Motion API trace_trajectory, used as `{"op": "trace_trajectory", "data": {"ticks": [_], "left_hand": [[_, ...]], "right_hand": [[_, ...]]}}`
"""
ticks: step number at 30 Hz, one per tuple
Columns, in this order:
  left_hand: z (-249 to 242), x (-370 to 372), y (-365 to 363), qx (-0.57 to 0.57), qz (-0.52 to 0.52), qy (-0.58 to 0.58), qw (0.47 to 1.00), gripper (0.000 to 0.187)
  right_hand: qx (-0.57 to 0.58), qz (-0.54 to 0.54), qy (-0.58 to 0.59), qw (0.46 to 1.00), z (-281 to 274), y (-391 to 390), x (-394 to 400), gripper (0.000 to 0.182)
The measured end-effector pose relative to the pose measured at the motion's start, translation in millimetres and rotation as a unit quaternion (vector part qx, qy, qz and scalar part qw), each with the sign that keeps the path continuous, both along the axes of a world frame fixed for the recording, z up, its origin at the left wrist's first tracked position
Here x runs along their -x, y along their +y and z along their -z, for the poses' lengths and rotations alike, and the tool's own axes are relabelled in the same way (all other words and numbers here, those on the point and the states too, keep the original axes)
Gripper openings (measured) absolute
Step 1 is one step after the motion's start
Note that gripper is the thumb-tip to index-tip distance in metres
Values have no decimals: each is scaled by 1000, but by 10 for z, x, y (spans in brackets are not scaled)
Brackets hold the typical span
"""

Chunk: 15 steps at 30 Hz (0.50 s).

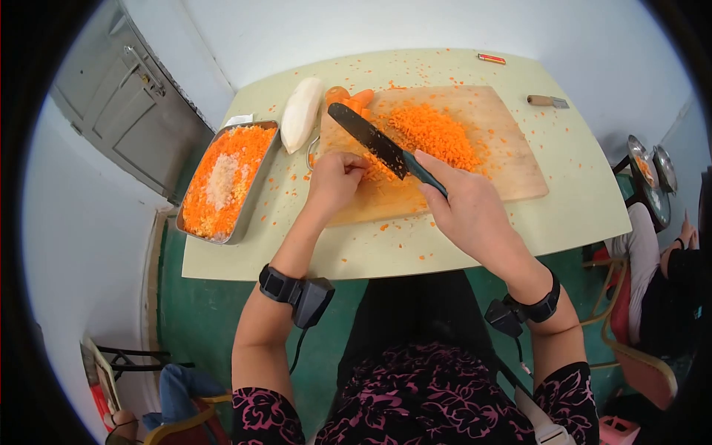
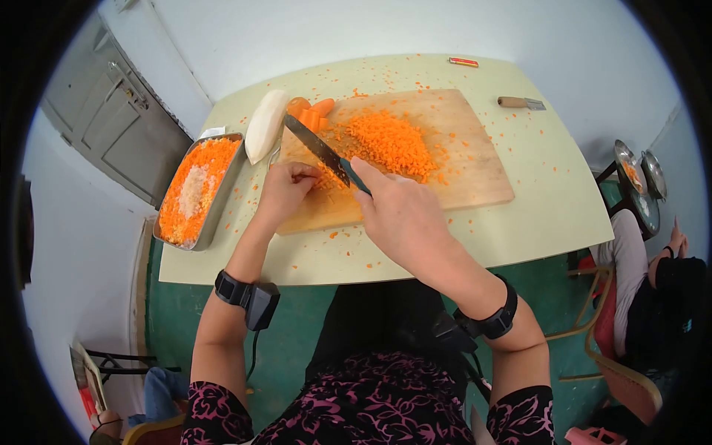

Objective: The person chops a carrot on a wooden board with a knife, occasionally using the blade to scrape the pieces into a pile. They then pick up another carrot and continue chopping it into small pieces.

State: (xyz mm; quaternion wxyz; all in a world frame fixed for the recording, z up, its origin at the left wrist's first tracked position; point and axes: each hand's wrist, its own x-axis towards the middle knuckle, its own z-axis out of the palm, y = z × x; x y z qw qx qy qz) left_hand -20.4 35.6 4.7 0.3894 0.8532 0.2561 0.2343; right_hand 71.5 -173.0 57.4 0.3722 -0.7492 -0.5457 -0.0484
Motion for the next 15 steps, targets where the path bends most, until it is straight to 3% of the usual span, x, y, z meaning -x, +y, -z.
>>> {"op": "trace_trajectory", "data": {"ticks": [2, 5, 8, 11, 15], "left_hand": [[56, 50, -29, 50, -12, -79, 996, 12], [30, 128, -61, 41, -69, -84, 993, 12], [21, 201, -150, -125, -88, -17, 988, 10], [74, 194, -178, -226, -44, -10, 973, 9], [15, 159, -248, -179, -47, -19, 983, 7]], "right_hand": [[8, 0, -6, 1000, -7, 26, 20, 39], [8, 2, -27, 1000, 2, 82, 66, 38], [19, 9, -58, 998, 40, 119, 126, 38], [57, 4, -69, 996, 114, 183, 127, 38], [46, -1, -65, 997, 28, 188, 139, 38]]}}
